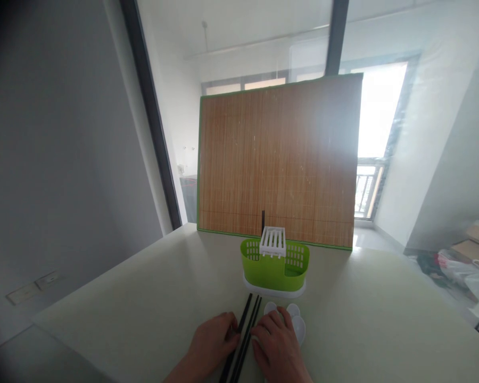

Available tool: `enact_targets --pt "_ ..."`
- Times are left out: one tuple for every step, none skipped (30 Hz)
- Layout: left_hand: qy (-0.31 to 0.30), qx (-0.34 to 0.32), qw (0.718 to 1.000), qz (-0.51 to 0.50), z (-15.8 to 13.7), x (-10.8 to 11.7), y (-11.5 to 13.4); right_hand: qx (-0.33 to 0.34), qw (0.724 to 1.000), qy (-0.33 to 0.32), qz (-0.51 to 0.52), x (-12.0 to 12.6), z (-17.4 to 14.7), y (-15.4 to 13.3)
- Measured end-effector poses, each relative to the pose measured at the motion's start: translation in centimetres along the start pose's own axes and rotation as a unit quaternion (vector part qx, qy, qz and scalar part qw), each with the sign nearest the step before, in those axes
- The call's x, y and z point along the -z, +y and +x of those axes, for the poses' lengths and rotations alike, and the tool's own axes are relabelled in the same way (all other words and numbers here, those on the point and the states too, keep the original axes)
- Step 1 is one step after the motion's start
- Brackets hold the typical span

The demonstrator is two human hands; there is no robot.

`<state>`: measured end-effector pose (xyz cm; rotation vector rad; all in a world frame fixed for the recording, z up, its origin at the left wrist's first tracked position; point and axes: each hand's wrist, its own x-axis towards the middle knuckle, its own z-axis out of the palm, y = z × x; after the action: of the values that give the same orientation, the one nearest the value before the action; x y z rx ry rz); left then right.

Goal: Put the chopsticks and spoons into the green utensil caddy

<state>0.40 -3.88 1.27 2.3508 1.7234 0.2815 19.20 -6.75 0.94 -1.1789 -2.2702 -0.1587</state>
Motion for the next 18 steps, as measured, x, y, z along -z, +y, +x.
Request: enact_targets --pt "0.002 0.008 1.0 0.016 0.0 0.2 0.1 0.001 1.0 -0.004 0.002 0.0 0.0 0.0" --pt "0.002 0.017 0.999 0.034 0.0 0.3 0.1 0.003 1.0 -0.01 0.003 0.1 0.0 -0.1" --pt "0.001 0.026 0.998 0.053 0.0 0.5 0.2 0.006 1.0 -0.018 0.005 0.1 0.0 -0.1" --pt "0.0 0.033 0.997 0.071 0.0 0.6 0.1 0.009 1.0 -0.028 0.006 0.2 0.0 -0.2" --pt "-0.001 0.038 0.996 0.087 0.1 0.8 0.0 0.011 0.999 -0.037 0.008 0.2 0.0 -0.3" --pt "0.0 0.044 0.994 0.1 0.2 0.9 -0.1 0.014 0.999 -0.045 0.01 0.3 0.0 -0.4" --pt "0.002 0.049 0.993 0.11 0.3 1.0 -0.4 0.016 0.999 -0.051 0.011 0.3 0.0 -0.4" --pt "0.006 0.055 0.991 0.12 0.5 1.1 -0.7 0.016 0.998 -0.054 0.013 0.3 0.0 -0.5" --pt "0.012 0.063 0.99 0.128 0.7 1.2 -1.1 0.014 0.998 -0.056 0.014 0.3 0.0 -0.5" --pt "0.018 0.071 0.988 0.136 0.9 1.3 -1.5 0.011 0.998 -0.057 0.016 0.4 0.0 -0.4" --pt "0.023 0.079 0.986 0.144 1.2 1.4 -2.0 0.008 0.998 -0.057 0.017 0.4 0.0 -0.4" --pt "0.027 0.086 0.985 0.15 1.3 1.6 -2.4 0.005 0.998 -0.056 0.018 0.4 0.0 -0.3" --pt "0.029 0.092 0.983 0.154 1.5 1.7 -2.8 0.002 0.998 -0.055 0.018 0.3 0.0 -0.2" --pt "0.028 0.097 0.982 0.158 1.6 1.8 -3.1 0.0 0.998 -0.053 0.017 0.3 0.0 -0.2" --pt "0.027 0.097 0.982 0.16 1.7 1.9 -3.4 -0.001 0.999 -0.051 0.016 0.3 0.0 -0.1" --pt "0.026 0.095 0.982 0.163 1.8 2.0 -3.6 -0.001 0.999 -0.049 0.016 0.3 0.0 -0.1" --pt "0.026 0.091 0.982 0.165 1.8 2.0 -3.8 0.0 0.999 -0.046 0.015 0.2 0.0 -0.1" --pt "0.027 0.085 0.982 0.166 1.8 2.1 -4.0 0.0 0.999 -0.044 0.014 0.2 0.0 -0.1"
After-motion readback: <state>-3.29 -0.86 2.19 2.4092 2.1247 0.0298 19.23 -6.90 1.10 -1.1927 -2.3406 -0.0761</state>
